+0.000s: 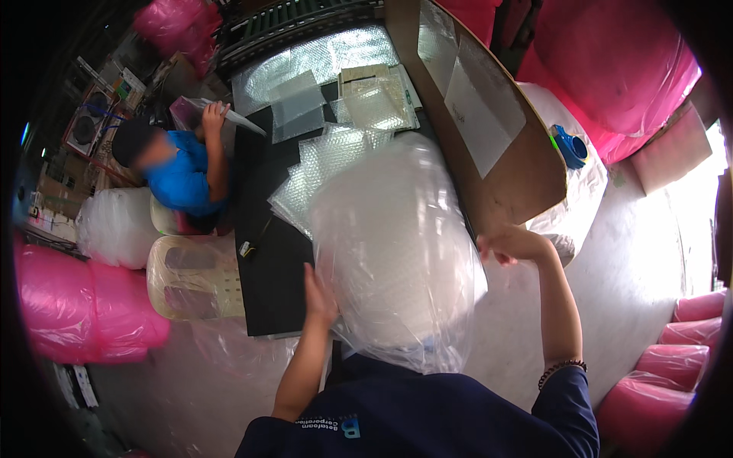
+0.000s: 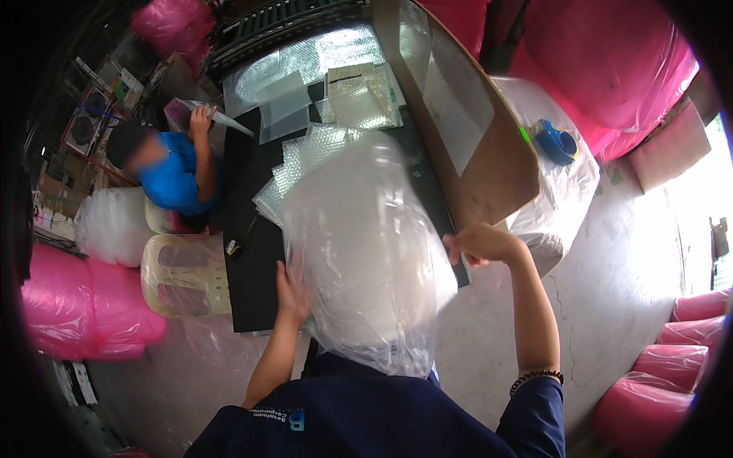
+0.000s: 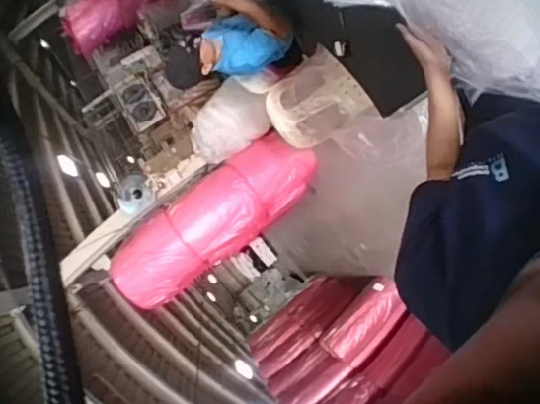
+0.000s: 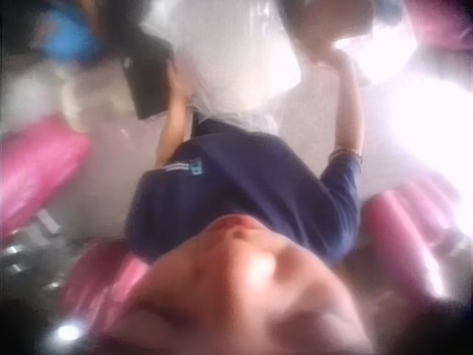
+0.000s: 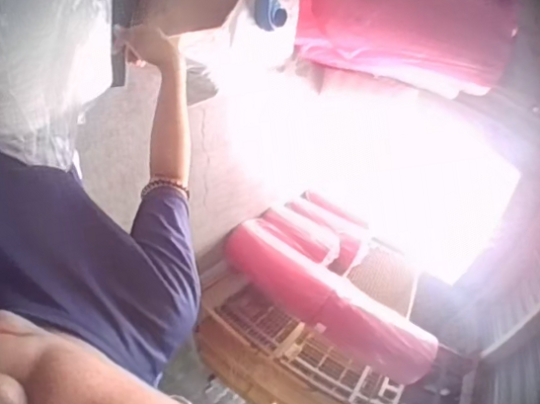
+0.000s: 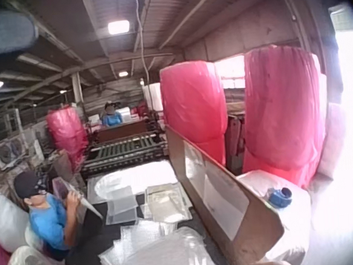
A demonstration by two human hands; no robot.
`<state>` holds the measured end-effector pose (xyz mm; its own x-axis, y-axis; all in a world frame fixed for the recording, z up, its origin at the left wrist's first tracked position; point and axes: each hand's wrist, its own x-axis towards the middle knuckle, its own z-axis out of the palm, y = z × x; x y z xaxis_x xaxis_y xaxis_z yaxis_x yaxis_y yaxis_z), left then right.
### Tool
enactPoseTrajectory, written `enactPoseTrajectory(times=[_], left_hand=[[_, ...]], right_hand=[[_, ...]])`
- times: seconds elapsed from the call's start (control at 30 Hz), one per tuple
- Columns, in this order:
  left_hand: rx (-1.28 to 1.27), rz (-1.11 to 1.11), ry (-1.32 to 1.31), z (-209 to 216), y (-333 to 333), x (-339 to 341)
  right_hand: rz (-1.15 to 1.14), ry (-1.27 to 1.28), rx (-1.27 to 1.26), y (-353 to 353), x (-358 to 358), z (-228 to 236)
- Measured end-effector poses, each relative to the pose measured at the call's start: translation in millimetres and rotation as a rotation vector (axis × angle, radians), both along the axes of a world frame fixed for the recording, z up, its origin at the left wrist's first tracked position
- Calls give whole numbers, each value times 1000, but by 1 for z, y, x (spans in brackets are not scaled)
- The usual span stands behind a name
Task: The person stacks and arranges sheets of bubble wrap on a table, organizing them into neat piles. Another person in a blue shirt works alongside, also handling bubble wrap. The recorder occasionally lifts and moves stacks of the material.
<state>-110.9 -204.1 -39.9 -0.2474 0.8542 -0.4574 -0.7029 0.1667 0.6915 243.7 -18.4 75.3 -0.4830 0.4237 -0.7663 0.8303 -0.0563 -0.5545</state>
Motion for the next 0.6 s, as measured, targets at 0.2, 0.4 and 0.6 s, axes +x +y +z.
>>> enactPoseTrajectory(times=[0.2,0.4,0.6], left_hand=[[-3,361,54,-80,5,-23],[4,-5,-439,-54,3,63],[335,-140,584,60,-40,64]], right_hand=[[-1222,715,-40,5,-16,-187],[-1386,737,-99,-57,-9,-173],[-951,443,975,-74,9,14]])
